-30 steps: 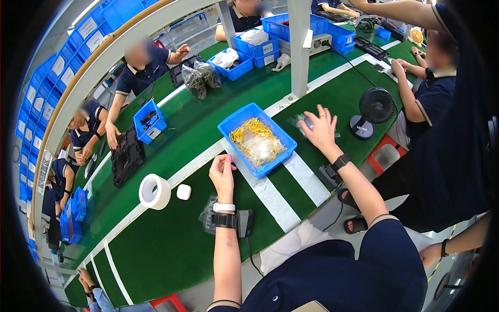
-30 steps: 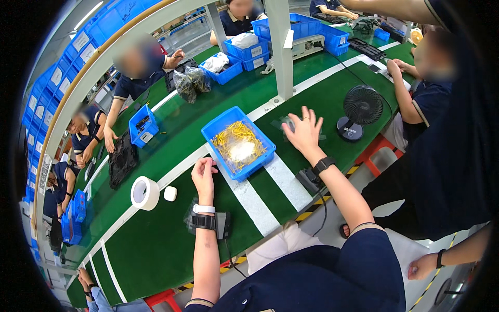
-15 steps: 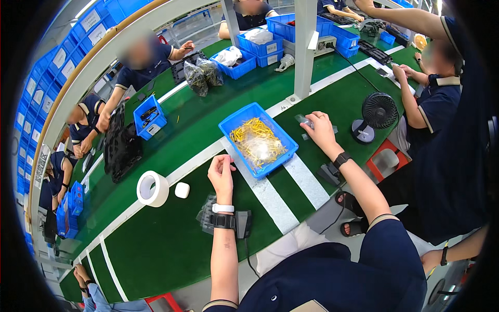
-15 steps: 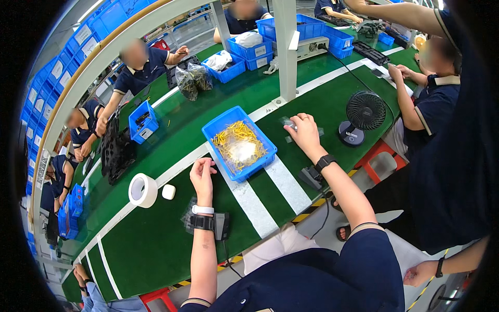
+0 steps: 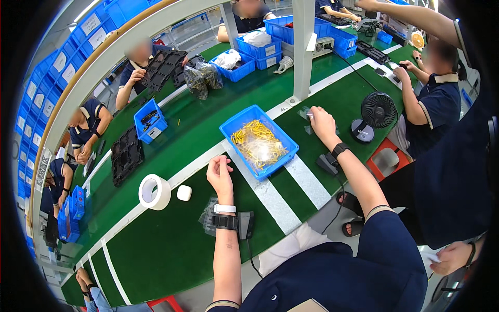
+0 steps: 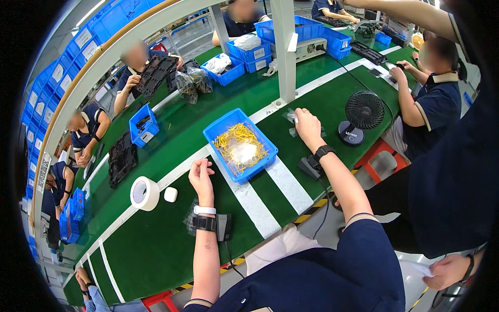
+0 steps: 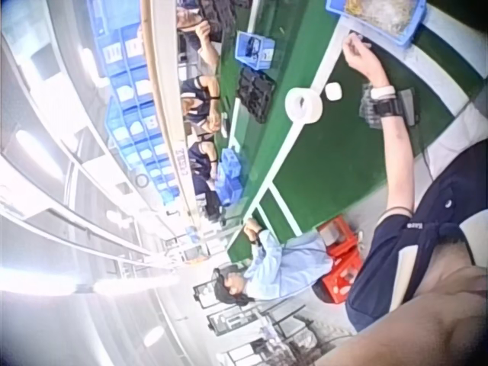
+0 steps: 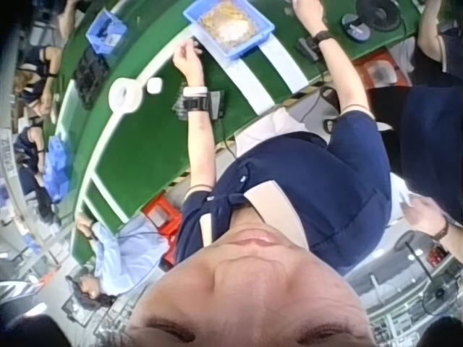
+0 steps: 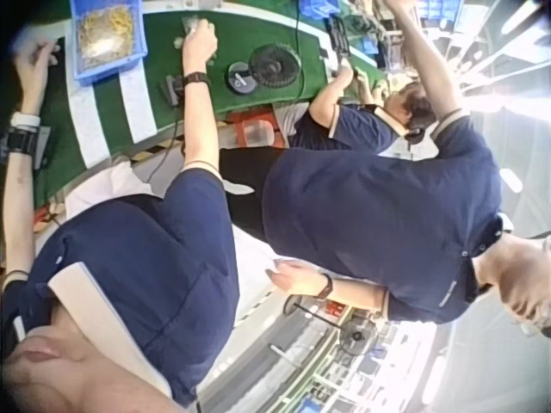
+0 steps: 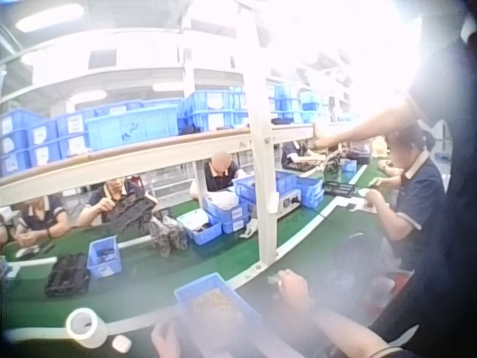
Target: Applying adhesive tape to electronic components on a production assembly line.
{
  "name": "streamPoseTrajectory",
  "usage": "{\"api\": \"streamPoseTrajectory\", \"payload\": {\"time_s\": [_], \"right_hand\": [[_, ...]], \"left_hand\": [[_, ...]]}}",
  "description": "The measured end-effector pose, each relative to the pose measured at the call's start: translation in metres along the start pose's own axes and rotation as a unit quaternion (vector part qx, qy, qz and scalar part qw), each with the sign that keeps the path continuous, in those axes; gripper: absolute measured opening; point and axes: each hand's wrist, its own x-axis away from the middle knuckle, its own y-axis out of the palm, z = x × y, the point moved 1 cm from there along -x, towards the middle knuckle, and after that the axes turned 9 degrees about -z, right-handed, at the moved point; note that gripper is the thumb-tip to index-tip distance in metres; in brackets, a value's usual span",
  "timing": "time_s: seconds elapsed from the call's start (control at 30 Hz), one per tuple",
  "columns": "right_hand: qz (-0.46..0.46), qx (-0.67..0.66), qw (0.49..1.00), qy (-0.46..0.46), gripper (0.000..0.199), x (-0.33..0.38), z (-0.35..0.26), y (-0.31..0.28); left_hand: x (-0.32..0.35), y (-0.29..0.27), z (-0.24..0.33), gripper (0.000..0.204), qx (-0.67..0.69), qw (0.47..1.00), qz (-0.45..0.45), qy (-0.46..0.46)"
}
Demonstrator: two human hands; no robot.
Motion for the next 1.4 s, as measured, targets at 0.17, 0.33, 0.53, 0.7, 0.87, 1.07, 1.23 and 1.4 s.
{"api": "streamPoseTrajectory", "payload": {"time_s": [0.17,0.33,0.53,0.7,0.87,1.07,1.23,1.4], "right_hand": [[-0.026,-0.061,0.995,0.069,0.011,-0.008,-0.024,-0.028],[0.059,-0.293,0.951,-0.084,0.018,-0.027,-0.097,-0.052],[-0.187,-0.123,0.967,-0.124,0.023,-0.001,-0.165,-0.023],[-0.168,-0.045,0.963,-0.205,0.054,0.015,-0.162,-0.006],[-0.156,-0.166,0.939,-0.259,0.048,0.01,-0.156,-0.012],[-0.073,-0.263,0.953,-0.129,0.014,-0.002,-0.117,-0.041],[-0.151,-0.072,0.986,-0.006,0.024,-0.005,-0.039,-0.043],[-0.183,-0.094,0.975,-0.085,0.03,0.005,0.008,-0.027]], "left_hand": [[-0.001,0.001,0.0,0.012,-0.002,1.0,0.001,-0.008],[-0.001,0.001,-0.001,0.012,-0.005,1.0,-0.003,-0.009],[0.0,0.0,0.0,0.014,0.0,0.999,-0.008,-0.037],[-0.001,0.0,0.001,0.013,-0.002,1.0,-0.005,-0.021],[-0.002,0.001,-0.003,0.012,-0.006,1.0,-0.002,-0.011],[-0.001,0.0,0.002,0.014,-0.016,1.0,0.002,-0.019],[-0.002,0.002,0.004,0.013,-0.011,1.0,-0.006,-0.017],[-0.002,0.001,0.002,0.013,-0.015,0.999,-0.006,-0.027]]}}
